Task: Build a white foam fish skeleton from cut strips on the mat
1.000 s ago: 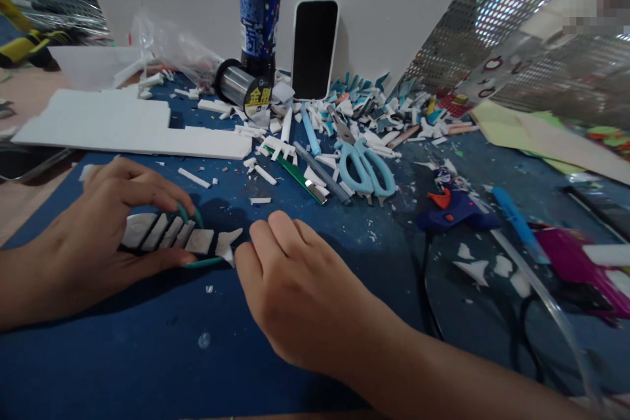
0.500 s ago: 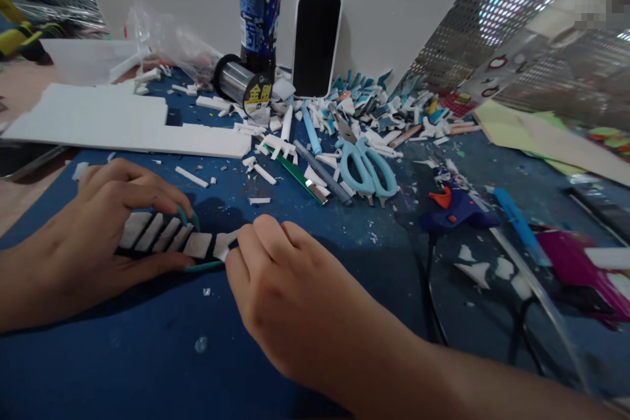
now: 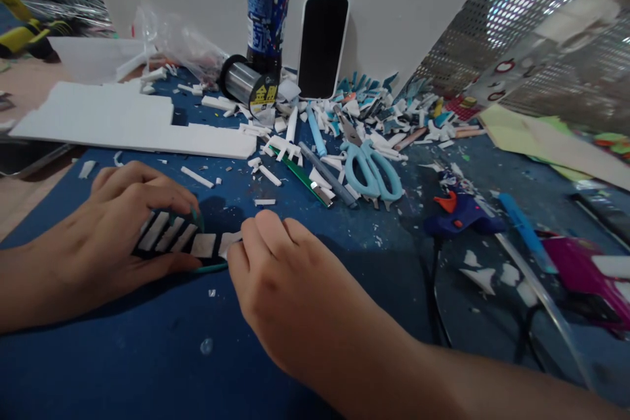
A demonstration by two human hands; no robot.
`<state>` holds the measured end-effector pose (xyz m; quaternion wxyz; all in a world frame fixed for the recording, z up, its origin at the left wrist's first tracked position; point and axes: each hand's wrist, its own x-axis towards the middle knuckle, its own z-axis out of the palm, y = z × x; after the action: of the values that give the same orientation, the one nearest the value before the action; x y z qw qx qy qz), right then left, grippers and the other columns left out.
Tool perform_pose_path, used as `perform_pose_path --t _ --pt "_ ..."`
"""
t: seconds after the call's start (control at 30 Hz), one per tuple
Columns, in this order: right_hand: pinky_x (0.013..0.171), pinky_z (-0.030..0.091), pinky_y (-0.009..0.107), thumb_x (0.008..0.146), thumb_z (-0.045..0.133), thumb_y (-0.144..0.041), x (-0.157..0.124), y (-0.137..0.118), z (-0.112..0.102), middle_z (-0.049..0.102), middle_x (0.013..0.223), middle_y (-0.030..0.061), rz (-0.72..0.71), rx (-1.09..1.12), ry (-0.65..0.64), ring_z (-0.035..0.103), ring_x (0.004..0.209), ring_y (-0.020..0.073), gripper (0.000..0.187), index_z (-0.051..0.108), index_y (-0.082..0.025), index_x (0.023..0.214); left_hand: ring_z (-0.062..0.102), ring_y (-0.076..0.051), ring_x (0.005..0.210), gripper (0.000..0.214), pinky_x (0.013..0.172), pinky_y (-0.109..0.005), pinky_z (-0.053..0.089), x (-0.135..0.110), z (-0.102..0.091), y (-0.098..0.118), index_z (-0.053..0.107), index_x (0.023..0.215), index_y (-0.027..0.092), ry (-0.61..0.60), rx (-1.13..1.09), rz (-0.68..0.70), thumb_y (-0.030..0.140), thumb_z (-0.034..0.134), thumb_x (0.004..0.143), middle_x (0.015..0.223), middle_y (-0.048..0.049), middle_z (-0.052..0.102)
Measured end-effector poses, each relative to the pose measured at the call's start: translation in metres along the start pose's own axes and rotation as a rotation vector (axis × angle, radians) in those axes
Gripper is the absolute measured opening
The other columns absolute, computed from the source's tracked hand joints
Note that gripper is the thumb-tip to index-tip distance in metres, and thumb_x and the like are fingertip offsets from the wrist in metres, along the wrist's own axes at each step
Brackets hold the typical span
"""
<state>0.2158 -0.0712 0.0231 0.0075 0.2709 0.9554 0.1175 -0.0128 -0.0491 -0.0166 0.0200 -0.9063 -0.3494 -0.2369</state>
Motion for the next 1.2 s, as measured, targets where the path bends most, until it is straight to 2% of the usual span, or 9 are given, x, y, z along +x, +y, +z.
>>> perform_pose_path --t 0.13,0.4,0.63,0.73,0.87,0.97,1.07,1.13,1.2 --pt "0.058 0.032 0.032 0.072 0.046 -0.007 0.002 0.000 0.000 0.059 0.078 0.0106 0.005 -0.074 0.009 0.043 0.067 0.0229 0.015 0.056 -0.017 0.077 0.045 -0.021 0.089 0.032 0.072 -0.034 0.032 0.000 -0.002 0.002 0.046 0.100 0.016 0.000 0.008 -0.009 0.047 0.042 0.093 0.094 -0.0014 0.053" --pt "0.064 0.033 0.032 0.074 0.046 -0.008 0.001 -0.008 0.000 0.062 0.083 0.0094 0.065 -0.173 0.038 0.045 0.073 0.0224 0.017 0.059 -0.018 0.078 0.044 -0.021 0.092 0.032 0.074 -0.033 0.032 0.001 -0.004 0.005 0.043 0.101 0.017 -0.049 -0.028 -0.042 0.032 0.064 0.083 0.098 -0.0014 0.054" --pt "0.064 0.032 0.034 0.070 0.050 -0.009 0.001 -0.016 -0.004 0.057 0.080 0.0089 0.106 -0.279 0.004 0.042 0.076 0.0237 0.022 0.065 -0.018 0.084 0.045 -0.022 0.093 0.036 0.073 -0.034 0.034 0.002 -0.005 0.006 0.041 0.102 0.019 -0.080 -0.034 -0.061 0.030 0.068 0.080 0.100 -0.0027 0.055" --pt "0.065 0.032 0.034 0.070 0.050 -0.007 0.002 -0.014 -0.007 0.056 0.077 0.0088 0.121 -0.293 0.005 0.043 0.076 0.0236 0.021 0.064 -0.018 0.080 0.046 -0.023 0.092 0.033 0.071 -0.035 0.035 0.002 -0.004 0.005 0.042 0.100 0.019 -0.052 -0.041 -0.044 0.032 0.066 0.081 0.098 -0.0038 0.056" --pt "0.059 0.031 0.033 0.071 0.053 -0.009 0.000 -0.006 -0.012 0.052 0.067 0.0065 0.157 -0.303 -0.036 0.043 0.067 0.0226 0.014 0.060 -0.020 0.071 0.047 -0.026 0.091 0.033 0.071 -0.037 0.037 0.001 -0.001 0.004 0.043 0.100 0.019 -0.037 -0.060 -0.059 0.035 0.064 0.081 0.097 -0.0055 0.057" --pt "0.056 0.033 0.033 0.073 0.063 -0.019 -0.008 0.005 -0.014 0.054 0.069 0.0069 0.201 -0.302 -0.090 0.045 0.065 0.0230 0.006 0.058 -0.020 0.069 0.048 -0.027 0.092 0.034 0.073 -0.038 0.037 0.001 -0.001 0.004 0.043 0.101 0.019 -0.046 -0.069 -0.058 0.035 0.064 0.080 0.097 -0.0068 0.057" --pt "0.060 0.039 0.035 0.069 0.072 -0.033 -0.024 0.020 -0.016 0.058 0.078 0.0100 0.284 -0.297 -0.132 0.049 0.070 0.0257 0.020 0.060 -0.018 0.073 0.048 -0.026 0.093 0.032 0.073 -0.038 0.036 0.000 -0.001 0.003 0.043 0.101 0.019 -0.055 -0.071 -0.056 0.035 0.064 0.081 0.098 -0.0069 0.057" --pt "0.062 0.041 0.037 0.073 0.069 -0.038 -0.033 0.031 -0.019 0.058 0.082 0.0120 0.302 -0.262 -0.171 0.050 0.071 0.0260 0.024 0.061 -0.016 0.077 0.048 -0.026 0.092 0.032 0.072 -0.037 0.036 -0.001 -0.001 0.003 0.043 0.099 0.019 -0.056 -0.066 -0.057 0.035 0.064 0.081 0.098 -0.0063 0.056" --pt "0.062 0.042 0.036 0.085 0.055 -0.036 -0.036 0.040 -0.025 0.057 0.085 0.0129 0.256 -0.174 -0.166 0.052 0.073 0.0251 0.022 0.061 -0.015 0.080 0.048 -0.025 0.092 0.031 0.072 -0.037 0.036 -0.001 -0.001 0.002 0.043 0.099 0.019 -0.053 -0.060 -0.051 0.036 0.064 0.082 0.098 -0.0061 0.056"
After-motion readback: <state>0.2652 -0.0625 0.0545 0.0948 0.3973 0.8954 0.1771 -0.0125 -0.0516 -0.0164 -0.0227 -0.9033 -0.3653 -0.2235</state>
